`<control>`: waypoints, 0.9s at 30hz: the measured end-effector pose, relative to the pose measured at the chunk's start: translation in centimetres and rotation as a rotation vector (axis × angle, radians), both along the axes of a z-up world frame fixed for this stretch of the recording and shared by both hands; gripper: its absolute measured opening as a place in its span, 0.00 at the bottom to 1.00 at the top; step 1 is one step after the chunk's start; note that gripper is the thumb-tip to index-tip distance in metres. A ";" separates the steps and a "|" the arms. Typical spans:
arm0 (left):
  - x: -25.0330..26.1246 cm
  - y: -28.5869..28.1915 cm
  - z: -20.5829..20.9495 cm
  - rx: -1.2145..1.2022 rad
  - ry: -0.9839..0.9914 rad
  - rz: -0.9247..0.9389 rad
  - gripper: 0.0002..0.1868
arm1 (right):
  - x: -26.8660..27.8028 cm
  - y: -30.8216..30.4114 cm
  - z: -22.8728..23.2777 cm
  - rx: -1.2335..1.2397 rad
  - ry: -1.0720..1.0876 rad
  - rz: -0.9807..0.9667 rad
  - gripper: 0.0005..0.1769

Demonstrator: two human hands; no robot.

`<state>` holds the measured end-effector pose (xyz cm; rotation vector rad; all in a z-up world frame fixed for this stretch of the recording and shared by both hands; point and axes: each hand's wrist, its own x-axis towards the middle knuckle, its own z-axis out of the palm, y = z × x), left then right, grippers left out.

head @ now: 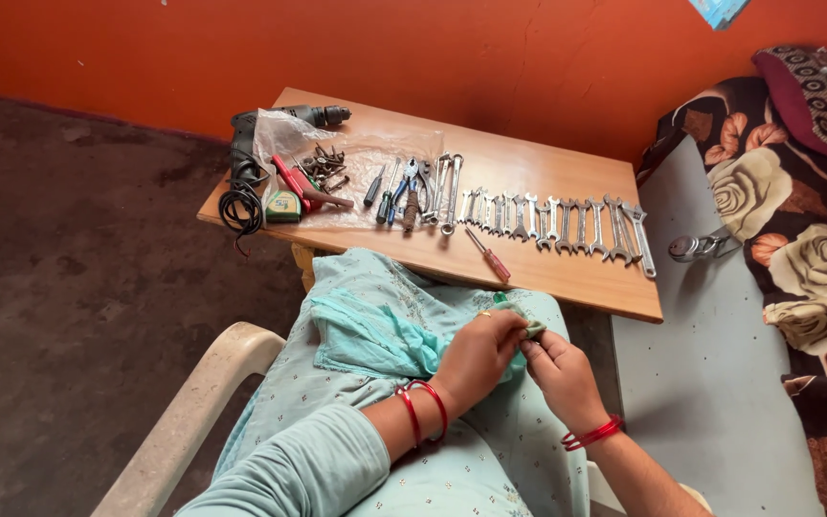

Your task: The person sits in a chair and wipes a screwdriver with a light blue cloth, then places it on a table. They pick up a second screwdriver and continue wiping it with the same cloth. The table holds various tools including wrenches, pliers, and a drill.

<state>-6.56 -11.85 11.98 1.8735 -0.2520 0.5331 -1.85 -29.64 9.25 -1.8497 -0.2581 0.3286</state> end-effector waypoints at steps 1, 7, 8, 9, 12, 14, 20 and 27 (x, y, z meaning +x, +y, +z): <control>0.2 0.1 0.1 0.002 -0.010 0.009 0.07 | -0.3 0.2 0.3 -0.017 -0.013 -0.011 0.16; 1.8 2.5 0.2 -0.242 0.315 0.136 0.10 | -1.5 1.2 0.6 -0.051 -0.046 -0.022 0.19; 1.8 2.7 0.1 -0.202 0.221 0.140 0.09 | -1.5 1.2 0.5 -0.028 -0.028 -0.020 0.19; 1.6 2.5 -0.1 -0.162 0.127 0.144 0.09 | -1.4 1.2 0.3 -0.052 -0.039 -0.027 0.19; 0.3 0.7 -0.6 -0.027 0.025 0.054 0.10 | -0.5 0.4 0.0 -0.082 -0.052 -0.035 0.17; -0.1 0.1 -0.5 0.028 0.035 0.001 0.10 | 0.0 0.2 -0.1 -0.046 -0.024 -0.026 0.16; 1.1 1.7 0.5 -0.083 0.158 0.146 0.11 | -1.0 0.9 0.3 -0.059 -0.037 -0.030 0.18; 1.5 2.1 0.2 -0.126 -0.010 0.193 0.12 | -1.3 1.4 0.7 -0.115 -0.068 -0.020 0.21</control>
